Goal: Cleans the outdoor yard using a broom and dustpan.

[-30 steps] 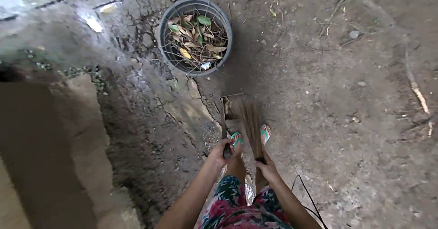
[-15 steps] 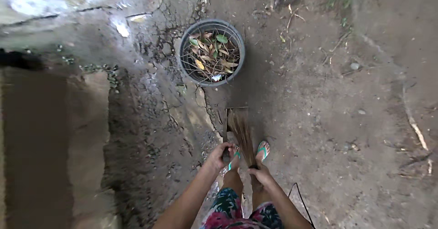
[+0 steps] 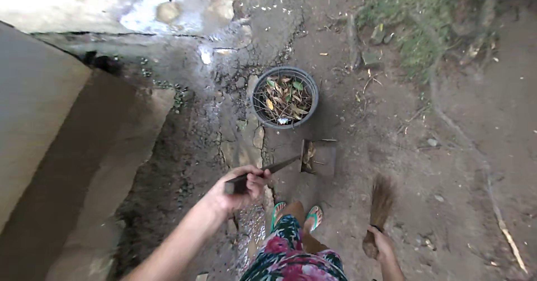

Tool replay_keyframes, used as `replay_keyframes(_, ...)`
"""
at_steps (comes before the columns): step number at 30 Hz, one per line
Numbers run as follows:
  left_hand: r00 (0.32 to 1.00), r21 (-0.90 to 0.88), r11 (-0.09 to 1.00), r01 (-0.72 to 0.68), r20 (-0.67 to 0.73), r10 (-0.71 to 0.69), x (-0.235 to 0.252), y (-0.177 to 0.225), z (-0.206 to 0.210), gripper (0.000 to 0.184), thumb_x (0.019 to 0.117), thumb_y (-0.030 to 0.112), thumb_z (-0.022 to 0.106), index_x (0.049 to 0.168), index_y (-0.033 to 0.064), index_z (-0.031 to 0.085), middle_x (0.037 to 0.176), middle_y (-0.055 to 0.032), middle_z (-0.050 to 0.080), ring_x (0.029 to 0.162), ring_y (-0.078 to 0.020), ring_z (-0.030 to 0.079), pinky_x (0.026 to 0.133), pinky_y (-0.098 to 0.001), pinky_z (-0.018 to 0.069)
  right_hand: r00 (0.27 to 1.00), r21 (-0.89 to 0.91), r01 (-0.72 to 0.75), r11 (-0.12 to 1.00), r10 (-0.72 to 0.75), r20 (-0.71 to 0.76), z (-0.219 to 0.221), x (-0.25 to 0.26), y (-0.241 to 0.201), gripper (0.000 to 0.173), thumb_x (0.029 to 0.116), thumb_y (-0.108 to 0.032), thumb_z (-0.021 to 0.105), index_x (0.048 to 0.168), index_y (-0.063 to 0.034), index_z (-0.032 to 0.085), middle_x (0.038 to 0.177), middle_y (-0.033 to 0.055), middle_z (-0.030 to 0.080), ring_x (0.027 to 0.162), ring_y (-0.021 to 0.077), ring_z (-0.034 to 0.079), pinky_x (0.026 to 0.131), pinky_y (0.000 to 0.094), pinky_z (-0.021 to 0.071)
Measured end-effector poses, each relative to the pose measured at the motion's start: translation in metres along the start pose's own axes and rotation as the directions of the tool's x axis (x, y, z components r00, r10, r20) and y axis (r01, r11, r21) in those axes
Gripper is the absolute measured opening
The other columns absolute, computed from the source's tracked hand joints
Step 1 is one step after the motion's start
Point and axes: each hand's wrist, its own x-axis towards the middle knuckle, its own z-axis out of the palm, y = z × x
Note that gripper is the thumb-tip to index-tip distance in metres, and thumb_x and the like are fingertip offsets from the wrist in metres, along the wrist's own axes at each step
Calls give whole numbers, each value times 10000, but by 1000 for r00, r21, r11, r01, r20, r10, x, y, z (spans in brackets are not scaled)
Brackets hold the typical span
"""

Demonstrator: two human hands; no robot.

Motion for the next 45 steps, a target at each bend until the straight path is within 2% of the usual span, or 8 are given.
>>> replay_keyframes(6, 968, 356, 930, -94, 253, 1, -60, 10, 5, 200, 963, 120, 447, 1064, 29, 594, 848, -55, 633, 525, -18, 599, 458, -129, 525, 1000, 17, -7, 1000, 7, -30, -13, 16, -27, 474, 1019, -174, 628, 1451, -36, 489, 1222, 263, 610, 973, 348, 632, 814, 536, 531)
replay_keyframes(9, 937, 600, 719, -350, 224, 269, -55, 5, 11, 192, 915, 78, 459, 1064, 127, 570, 813, 3, 618, 458, 9, 523, 401, -131, 474, 1000, 14, 13, 1000, -14, 13, -4, 29, -48, 464, 1020, -170, 631, 1443, -37, 492, 1193, 252, 615, 940, 331, 635, 792, 516, 540)
replay_keyframes(11, 858, 707, 535, -462, 203, 473, -38, 1, 14, 436, 857, 19, 492, 1274, 145, 480, 896, -20, 623, 452, -20, 501, 376, -160, 450, 999, 14, 20, 1000, -20, 43, 4, 37, -63, 460, 1023, -165, 626, 1447, -42, 494, 1189, 249, 620, 940, 327, 636, 798, 509, 540)
replay_keyframes(14, 697, 815, 264, -517, 221, 682, -5, -2, 19, 749, 806, -1, 546, 1523, 91, 352, 893, -25, 638, 465, -68, 516, 385, -205, 448, 997, -40, 34, 999, -31, 75, 18, 42, -96, 463, 1028, -171, 619, 1456, -49, 493, 1185, 241, 627, 945, 321, 640, 801, 504, 541)
replay_keyframes(18, 600, 870, 103, -483, 243, 762, 28, 13, 21, 832, 816, 3, 574, 1589, 57, 271, 889, -13, 670, 497, -71, 547, 410, -217, 461, 994, -149, 79, 986, -67, 82, 36, 51, -150, 494, 1016, -153, 639, 1467, -32, 479, 1248, 268, 608, 1023, 356, 630, 858, 538, 526)
replay_keyframes(33, 598, 849, 174, -499, 193, 778, 65, 34, 98, 869, 820, -20, 557, 1613, 34, 205, 909, -5, 677, 509, -55, 545, 428, -206, 469, 971, -285, 234, 930, -210, 112, 79, 89, -338, 566, 998, -144, 673, 1502, -34, 441, 1290, 270, 604, 1063, 367, 647, 887, 537, 542)
replay_keyframes(37, 644, 820, 204, -534, 238, 727, 77, 28, 141, 870, 826, -31, 537, 1611, 24, 166, 910, 5, 669, 505, -58, 548, 427, -214, 483, 965, -330, 262, 907, -237, 116, 75, 108, -379, 672, 973, -125, 707, 1556, -36, 385, 1385, 284, 564, 1200, 401, 602, 992, 573, 494)
replay_keyframes(45, 850, 603, 636, -482, 145, 507, 180, 0, 267, 748, 813, 21, 538, 1530, 70, 330, 903, -48, 629, 460, -61, 496, 395, -201, 441, 957, -502, 291, 815, -259, 134, 26, 194, -489, 743, 950, -133, 738, 1584, -63, 358, 1364, 284, 589, 1212, 407, 612, 1008, 577, 497)
